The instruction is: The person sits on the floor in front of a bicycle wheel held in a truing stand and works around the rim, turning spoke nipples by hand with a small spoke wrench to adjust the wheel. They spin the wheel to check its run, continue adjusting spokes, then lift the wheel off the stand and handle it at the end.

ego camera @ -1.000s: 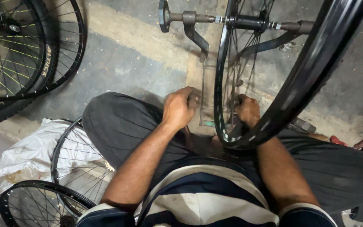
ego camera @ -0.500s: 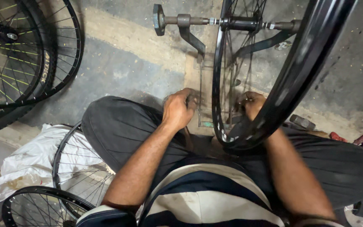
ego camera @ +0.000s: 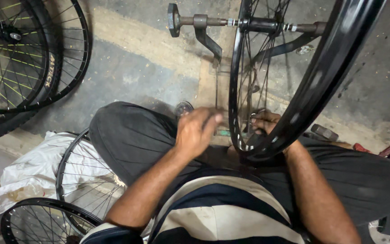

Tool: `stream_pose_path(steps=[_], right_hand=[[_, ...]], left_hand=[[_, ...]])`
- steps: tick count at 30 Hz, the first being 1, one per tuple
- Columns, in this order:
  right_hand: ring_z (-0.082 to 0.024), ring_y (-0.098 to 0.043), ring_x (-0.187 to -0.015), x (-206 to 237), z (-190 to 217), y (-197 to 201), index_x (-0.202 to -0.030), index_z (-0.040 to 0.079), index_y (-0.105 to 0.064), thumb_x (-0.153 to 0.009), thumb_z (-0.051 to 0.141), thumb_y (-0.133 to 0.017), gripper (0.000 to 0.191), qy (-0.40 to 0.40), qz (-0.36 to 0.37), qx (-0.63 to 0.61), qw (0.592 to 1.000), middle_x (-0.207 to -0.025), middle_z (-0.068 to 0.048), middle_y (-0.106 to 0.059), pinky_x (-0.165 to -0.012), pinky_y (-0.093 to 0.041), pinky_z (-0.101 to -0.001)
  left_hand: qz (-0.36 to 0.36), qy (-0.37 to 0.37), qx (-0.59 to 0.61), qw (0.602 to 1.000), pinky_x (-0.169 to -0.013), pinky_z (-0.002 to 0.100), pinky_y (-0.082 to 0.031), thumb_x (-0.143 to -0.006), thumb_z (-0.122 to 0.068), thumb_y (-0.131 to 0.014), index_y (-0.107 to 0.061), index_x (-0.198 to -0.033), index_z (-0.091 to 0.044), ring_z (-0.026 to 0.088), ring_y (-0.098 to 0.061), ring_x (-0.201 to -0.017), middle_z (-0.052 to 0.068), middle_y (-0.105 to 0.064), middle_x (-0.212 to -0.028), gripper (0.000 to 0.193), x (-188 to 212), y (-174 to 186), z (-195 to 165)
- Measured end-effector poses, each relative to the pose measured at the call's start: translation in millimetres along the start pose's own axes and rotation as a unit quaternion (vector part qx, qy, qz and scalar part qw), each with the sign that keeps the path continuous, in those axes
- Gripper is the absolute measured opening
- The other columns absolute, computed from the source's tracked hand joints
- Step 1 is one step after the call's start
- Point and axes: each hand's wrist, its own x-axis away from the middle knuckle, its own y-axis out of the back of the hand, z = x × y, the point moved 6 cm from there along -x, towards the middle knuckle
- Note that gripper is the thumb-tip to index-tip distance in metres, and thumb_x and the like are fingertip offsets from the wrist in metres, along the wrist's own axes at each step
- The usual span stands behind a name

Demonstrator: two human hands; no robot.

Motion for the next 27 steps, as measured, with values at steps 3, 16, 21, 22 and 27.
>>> stream_pose_path(steps=[3, 16, 21, 22, 27], right_hand=[[-0.014, -0.067, -0.085, -3, 1, 1, -0.113, 0.001, -0.071, -0.089, 0.016, -0.074, 0.028, 0.014, 0.006, 0.031, 0.999, -0.094, -0.001, -0.073, -0.077, -0.055, -0.0298], [-0.017, -0.063, -0.09, 26, 40, -24, -0.117, 0.001, -0.071, -0.081, 0.011, -0.076, 0.038, 0.47, 0.082, 0.406, 0.78, -0.097, -0.007, -0.065, -0.073, -0.054, -0.0277], [-0.018, -0.066, -0.082, -2, 3, 3, -0.109, -0.001, -0.069, -0.098, 0.022, -0.068, 0.025, 0.024, -0.01, 0.065, 0.998, -0.098, -0.009, -0.068, -0.072, -0.055, -0.0313], [-0.018, -0.067, -0.083, -1, 4, 3, -0.108, 0.0, -0.069, -0.099, 0.023, -0.066, 0.026, 0.02, -0.013, 0.091, 0.996, -0.098, -0.007, -0.069, -0.073, -0.055, -0.031], [-0.015, -0.07, -0.087, 19, 48, 6, -0.111, 0.001, -0.069, -0.097, 0.023, -0.059, 0.028, 0.147, -0.047, 0.228, 0.961, -0.097, -0.005, -0.071, -0.075, -0.057, -0.0302]], left_hand=[[0.031, -0.113, -0.018, 0.993, -0.084, 0.045, -0.056, -0.099, -0.03, -0.069, -0.07, -0.111, -0.005, 0.034, -0.07, -0.097, 0.014, -0.071, -0.103, 0.028, 18, -1, -25], [0.012, -0.277, -0.049, 0.96, -0.072, 0.039, -0.052, -0.083, -0.034, -0.089, -0.07, -0.106, -0.003, 0.025, -0.064, -0.083, 0.007, -0.065, -0.092, 0.043, 25, 6, -91], [0.009, -0.289, -0.06, 0.955, -0.073, 0.038, -0.052, -0.086, -0.025, -0.087, -0.07, -0.104, -0.003, 0.026, -0.064, -0.081, 0.008, -0.065, -0.09, 0.033, 23, 6, -99], [0.012, -0.292, -0.049, 0.955, -0.071, 0.039, -0.052, -0.086, -0.027, -0.087, -0.07, -0.103, -0.003, 0.026, -0.064, -0.078, 0.008, -0.065, -0.088, 0.034, 23, 5, -98], [-0.031, -0.15, 0.043, 0.987, -0.086, 0.04, -0.056, -0.098, -0.024, -0.072, -0.071, -0.114, -0.007, 0.028, -0.071, -0.091, 0.011, -0.073, -0.106, 0.024, -5, -1, -56]])
